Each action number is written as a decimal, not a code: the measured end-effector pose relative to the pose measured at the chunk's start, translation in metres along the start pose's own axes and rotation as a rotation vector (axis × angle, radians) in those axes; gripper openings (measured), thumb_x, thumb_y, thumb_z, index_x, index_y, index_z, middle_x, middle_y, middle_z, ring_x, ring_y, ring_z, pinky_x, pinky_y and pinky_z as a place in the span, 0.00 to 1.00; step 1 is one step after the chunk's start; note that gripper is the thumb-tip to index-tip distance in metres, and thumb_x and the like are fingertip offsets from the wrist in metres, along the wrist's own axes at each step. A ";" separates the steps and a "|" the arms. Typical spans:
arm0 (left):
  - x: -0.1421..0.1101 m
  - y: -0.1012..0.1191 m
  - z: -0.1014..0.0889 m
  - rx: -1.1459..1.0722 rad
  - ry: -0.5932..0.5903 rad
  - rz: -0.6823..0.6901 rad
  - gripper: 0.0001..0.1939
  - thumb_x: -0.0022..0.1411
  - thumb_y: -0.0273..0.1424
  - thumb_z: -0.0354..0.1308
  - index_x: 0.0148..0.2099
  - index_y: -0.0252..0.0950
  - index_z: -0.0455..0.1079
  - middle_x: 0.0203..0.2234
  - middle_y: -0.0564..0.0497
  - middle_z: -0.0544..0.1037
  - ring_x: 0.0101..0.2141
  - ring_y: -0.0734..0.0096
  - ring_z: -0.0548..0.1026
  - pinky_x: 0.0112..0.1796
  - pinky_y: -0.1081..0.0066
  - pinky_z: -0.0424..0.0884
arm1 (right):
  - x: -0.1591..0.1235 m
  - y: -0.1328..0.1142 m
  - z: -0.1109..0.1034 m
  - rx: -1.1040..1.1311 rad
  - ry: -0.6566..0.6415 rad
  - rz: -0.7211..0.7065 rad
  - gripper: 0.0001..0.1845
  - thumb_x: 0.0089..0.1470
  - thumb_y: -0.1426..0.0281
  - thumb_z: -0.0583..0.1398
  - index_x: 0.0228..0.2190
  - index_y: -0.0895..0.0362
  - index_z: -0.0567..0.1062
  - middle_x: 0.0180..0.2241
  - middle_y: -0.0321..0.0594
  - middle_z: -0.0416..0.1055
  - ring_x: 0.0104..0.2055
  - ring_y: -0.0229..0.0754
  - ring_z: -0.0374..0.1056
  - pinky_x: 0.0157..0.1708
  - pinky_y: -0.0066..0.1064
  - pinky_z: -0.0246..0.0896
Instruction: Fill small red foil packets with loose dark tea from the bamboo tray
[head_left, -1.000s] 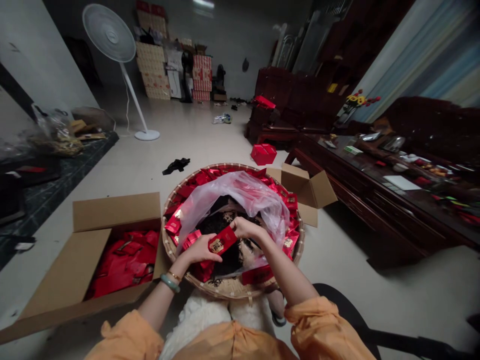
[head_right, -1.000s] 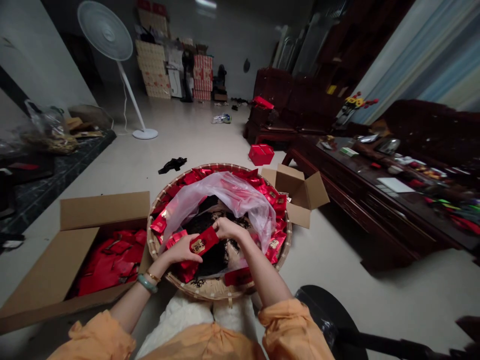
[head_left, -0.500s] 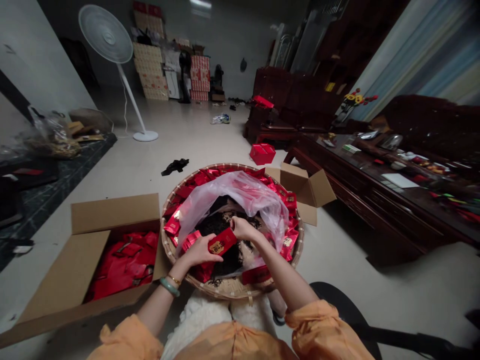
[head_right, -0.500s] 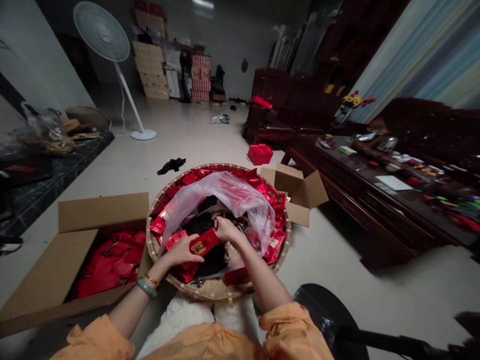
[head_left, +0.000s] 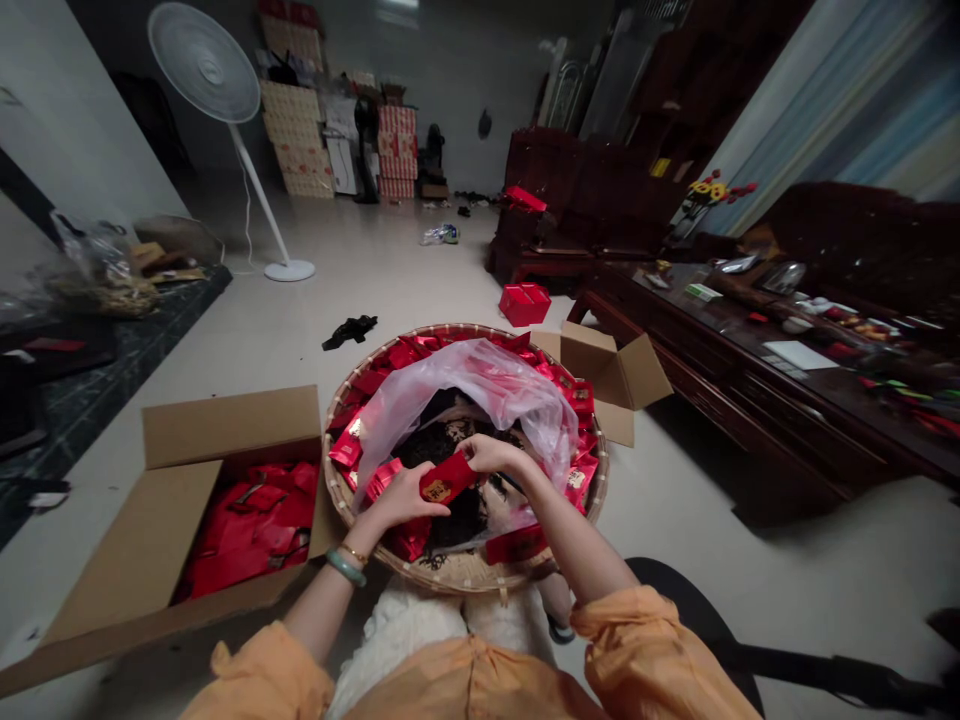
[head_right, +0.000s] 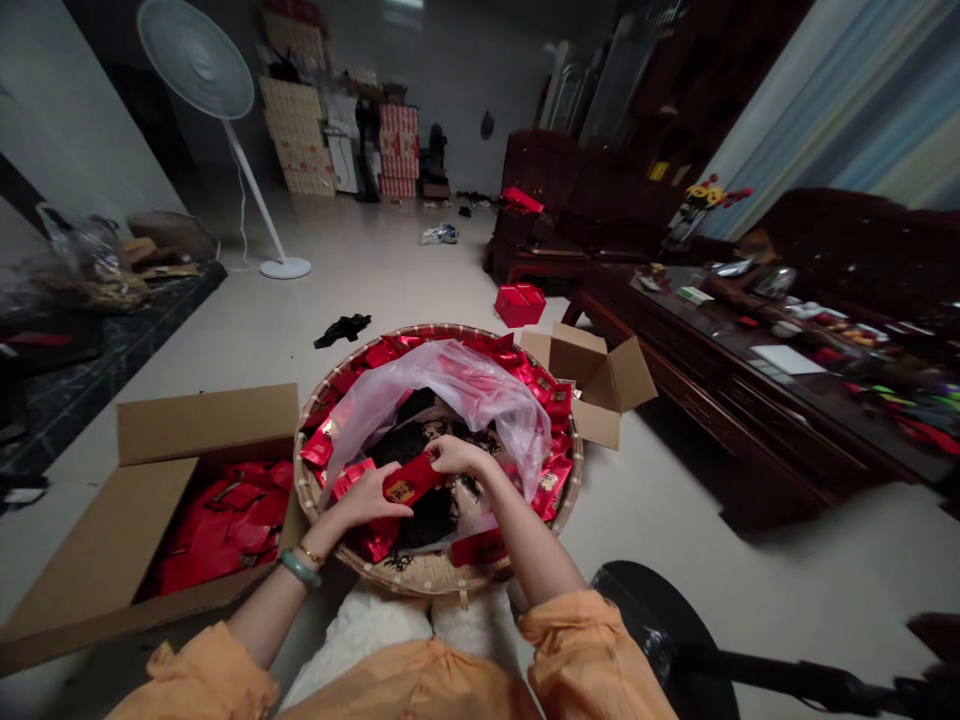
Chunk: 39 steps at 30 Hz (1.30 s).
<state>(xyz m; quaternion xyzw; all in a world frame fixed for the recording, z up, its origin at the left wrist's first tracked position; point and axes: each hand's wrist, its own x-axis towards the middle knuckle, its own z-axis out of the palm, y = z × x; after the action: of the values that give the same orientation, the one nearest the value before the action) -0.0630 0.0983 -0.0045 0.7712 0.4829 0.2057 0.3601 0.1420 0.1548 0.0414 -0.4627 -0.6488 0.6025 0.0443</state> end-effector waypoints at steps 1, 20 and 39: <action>0.000 0.000 0.001 0.015 -0.009 0.012 0.27 0.40 0.46 0.66 0.39 0.36 0.66 0.32 0.53 0.75 0.33 0.64 0.73 0.33 0.71 0.65 | 0.000 -0.001 0.000 -0.030 -0.017 0.006 0.07 0.38 0.77 0.60 0.25 0.59 0.70 0.15 0.26 0.66 0.16 0.31 0.65 0.14 0.16 0.55; -0.002 -0.007 0.007 0.025 -0.023 0.035 0.26 0.39 0.46 0.66 0.38 0.37 0.67 0.30 0.53 0.76 0.31 0.64 0.73 0.31 0.72 0.64 | 0.008 0.009 0.000 -0.147 -0.078 -0.027 0.08 0.35 0.78 0.59 0.24 0.59 0.70 0.12 0.24 0.64 0.15 0.29 0.62 0.14 0.16 0.54; -0.004 -0.016 0.009 -0.035 0.177 -0.107 0.30 0.40 0.47 0.65 0.43 0.35 0.68 0.29 0.52 0.74 0.32 0.63 0.73 0.35 0.68 0.67 | -0.020 -0.003 -0.024 0.017 0.384 -0.263 0.08 0.43 0.71 0.61 0.29 0.60 0.75 0.26 0.36 0.74 0.28 0.35 0.67 0.29 0.24 0.61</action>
<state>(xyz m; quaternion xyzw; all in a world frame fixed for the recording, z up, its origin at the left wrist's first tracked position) -0.0680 0.0957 -0.0221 0.7166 0.5498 0.2621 0.3400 0.1663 0.1595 0.0603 -0.4799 -0.6782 0.4978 0.2489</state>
